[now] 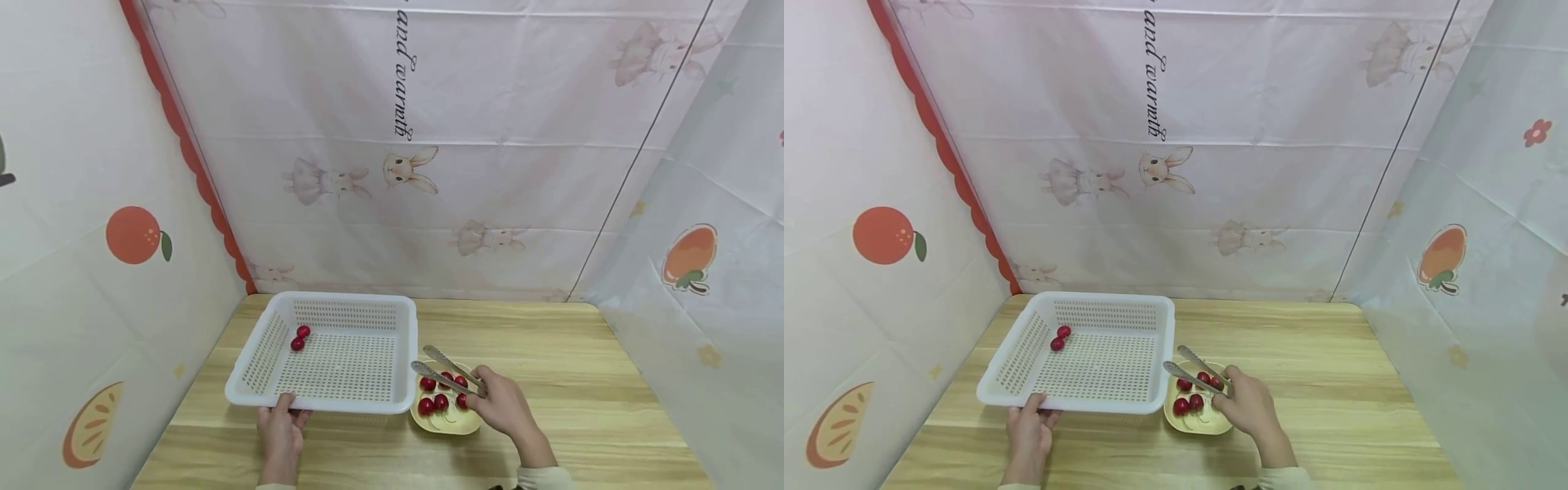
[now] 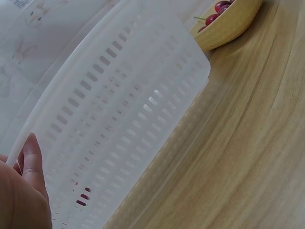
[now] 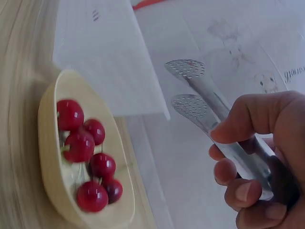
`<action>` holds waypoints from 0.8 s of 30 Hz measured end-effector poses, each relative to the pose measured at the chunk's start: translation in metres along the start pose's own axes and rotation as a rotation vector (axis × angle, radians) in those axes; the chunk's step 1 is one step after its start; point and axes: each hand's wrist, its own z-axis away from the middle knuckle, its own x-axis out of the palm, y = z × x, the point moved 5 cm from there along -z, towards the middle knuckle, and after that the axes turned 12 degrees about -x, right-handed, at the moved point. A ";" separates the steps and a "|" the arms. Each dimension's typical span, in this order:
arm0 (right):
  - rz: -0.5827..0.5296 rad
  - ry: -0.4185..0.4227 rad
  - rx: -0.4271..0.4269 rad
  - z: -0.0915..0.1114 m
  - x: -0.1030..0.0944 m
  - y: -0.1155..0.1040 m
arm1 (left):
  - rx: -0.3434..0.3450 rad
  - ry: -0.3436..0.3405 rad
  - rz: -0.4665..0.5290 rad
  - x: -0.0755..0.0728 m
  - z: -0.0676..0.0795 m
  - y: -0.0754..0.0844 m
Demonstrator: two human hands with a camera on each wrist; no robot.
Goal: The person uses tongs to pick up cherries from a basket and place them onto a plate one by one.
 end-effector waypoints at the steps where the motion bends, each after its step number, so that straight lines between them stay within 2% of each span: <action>1: 0.004 -0.001 -0.010 -0.003 0.001 -0.003 | -0.001 0.004 0.000 0.000 0.000 0.000; 8: 0.006 -0.029 -0.096 -0.023 0.010 -0.019 | -0.015 0.021 0.001 -0.001 -0.001 -0.001; 15: -0.073 -0.098 -0.114 -0.049 0.017 -0.030 | -0.006 -0.002 0.027 0.000 -0.001 0.000; 20: -0.166 -0.093 -0.118 -0.067 0.025 -0.033 | -0.004 -0.025 0.048 0.001 0.000 0.000; 24: -0.161 -0.090 -0.131 -0.078 0.033 -0.035 | -0.004 -0.025 0.042 0.000 0.001 0.000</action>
